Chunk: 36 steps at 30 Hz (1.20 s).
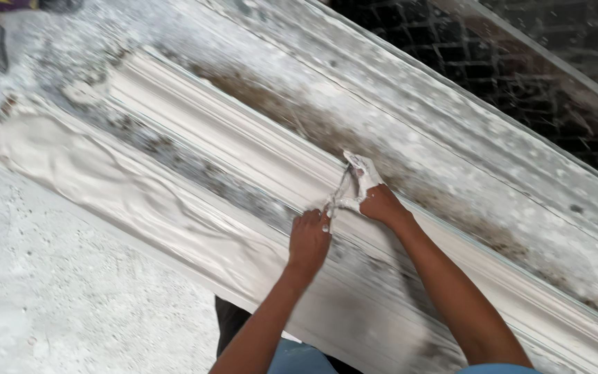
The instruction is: The person applies a white plaster-like substance to a long, grooved architectural molding using a metal trowel and a red plastic float. They repeatedly scoop material from a bucket, spread it along the molding, and smooth the surface to fill grooves and create an even finish.
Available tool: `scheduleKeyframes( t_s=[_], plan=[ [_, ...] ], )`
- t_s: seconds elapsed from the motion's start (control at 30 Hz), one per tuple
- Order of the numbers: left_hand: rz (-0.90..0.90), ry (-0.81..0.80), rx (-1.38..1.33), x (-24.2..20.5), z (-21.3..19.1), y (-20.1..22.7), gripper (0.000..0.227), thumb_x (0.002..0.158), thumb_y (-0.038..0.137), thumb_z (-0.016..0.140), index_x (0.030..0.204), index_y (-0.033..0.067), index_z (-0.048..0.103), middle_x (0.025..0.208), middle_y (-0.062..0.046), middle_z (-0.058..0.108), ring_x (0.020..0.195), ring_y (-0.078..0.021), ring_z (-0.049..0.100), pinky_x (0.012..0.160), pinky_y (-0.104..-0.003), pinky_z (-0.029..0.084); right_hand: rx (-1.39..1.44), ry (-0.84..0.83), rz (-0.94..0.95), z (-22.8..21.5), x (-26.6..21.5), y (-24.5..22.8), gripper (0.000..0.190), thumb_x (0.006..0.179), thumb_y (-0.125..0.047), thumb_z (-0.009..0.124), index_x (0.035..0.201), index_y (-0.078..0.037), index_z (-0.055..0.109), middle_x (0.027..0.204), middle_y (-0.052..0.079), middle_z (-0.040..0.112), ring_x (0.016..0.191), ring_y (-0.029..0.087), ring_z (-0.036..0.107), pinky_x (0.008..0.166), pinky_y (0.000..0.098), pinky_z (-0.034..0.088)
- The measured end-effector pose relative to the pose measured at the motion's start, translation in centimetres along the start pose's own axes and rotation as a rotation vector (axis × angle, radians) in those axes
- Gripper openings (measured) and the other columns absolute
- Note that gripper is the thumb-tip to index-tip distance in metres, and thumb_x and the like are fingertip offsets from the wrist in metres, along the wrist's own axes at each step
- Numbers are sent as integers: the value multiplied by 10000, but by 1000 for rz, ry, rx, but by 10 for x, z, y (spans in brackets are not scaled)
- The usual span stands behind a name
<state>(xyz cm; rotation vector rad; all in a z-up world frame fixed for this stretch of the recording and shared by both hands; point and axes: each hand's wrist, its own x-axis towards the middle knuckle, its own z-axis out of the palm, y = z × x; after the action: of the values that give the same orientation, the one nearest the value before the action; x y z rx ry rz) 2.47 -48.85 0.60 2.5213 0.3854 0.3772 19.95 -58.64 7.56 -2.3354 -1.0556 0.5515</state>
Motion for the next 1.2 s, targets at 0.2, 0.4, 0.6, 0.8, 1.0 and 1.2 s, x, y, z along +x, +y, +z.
scheduleKeyframes(
  t_s=[0.2, 0.4, 0.6, 0.8, 1.0, 1.2],
  plan=[
    [8, -3, -72, -49, 82, 143, 510, 846, 71, 632, 1341, -33, 572, 1004, -152, 634, 984, -326, 601, 826, -468, 469, 74, -96, 305, -57, -117, 101, 824, 914, -334, 623, 1652, -232, 270, 1333, 258, 553, 1107, 436, 647, 938, 486, 538],
    [17, 65, -53, -90, 158, 254, 492, 825, 75, 630, 1307, -12, 590, 1048, -166, 647, 1004, -344, 603, 863, -479, 466, -76, 13, -80, -96, -218, 195, 1104, 741, -364, 941, 1580, -127, 265, 1503, 186, 399, 1274, 419, 517, 1021, 458, 475],
    [63, -1, -6, -131, 227, 354, 558, 803, 50, 597, 1351, -51, 554, 1036, -169, 641, 999, -328, 609, 839, -446, 461, -20, 1, -19, -130, -314, 277, 1114, 711, -404, 897, 1609, -168, 281, 1499, 162, 426, 1177, 337, 596, 992, 429, 522],
    [49, 49, -52, -172, 306, 465, 423, 962, 60, 563, 1382, 16, 545, 1007, -121, 640, 994, -293, 607, 860, -441, 458, -184, -67, 271, -172, -417, 356, 1116, 738, -486, 880, 1609, -201, 244, 1334, 191, 611, 1041, 386, 648, 900, 467, 521],
    [42, 0, -49, -216, 373, 582, 538, 870, 52, 581, 1404, 18, 527, 995, -114, 633, 971, -293, 604, 838, -434, 463, -123, -82, 326, -216, -528, 445, 1175, 720, -517, 845, 1619, -163, 177, 1323, 221, 628, 984, 446, 686, 883, 498, 528],
    [52, 68, -107, -257, 449, 702, 343, 981, 66, 578, 1322, 40, 553, 982, -107, 630, 978, -297, 605, 837, -453, 460, -131, -50, 306, -264, -639, 541, 1082, 782, -383, 779, 1651, -181, 168, 1397, 255, 553, 1027, 460, 653, 901, 492, 533]
  ],
)
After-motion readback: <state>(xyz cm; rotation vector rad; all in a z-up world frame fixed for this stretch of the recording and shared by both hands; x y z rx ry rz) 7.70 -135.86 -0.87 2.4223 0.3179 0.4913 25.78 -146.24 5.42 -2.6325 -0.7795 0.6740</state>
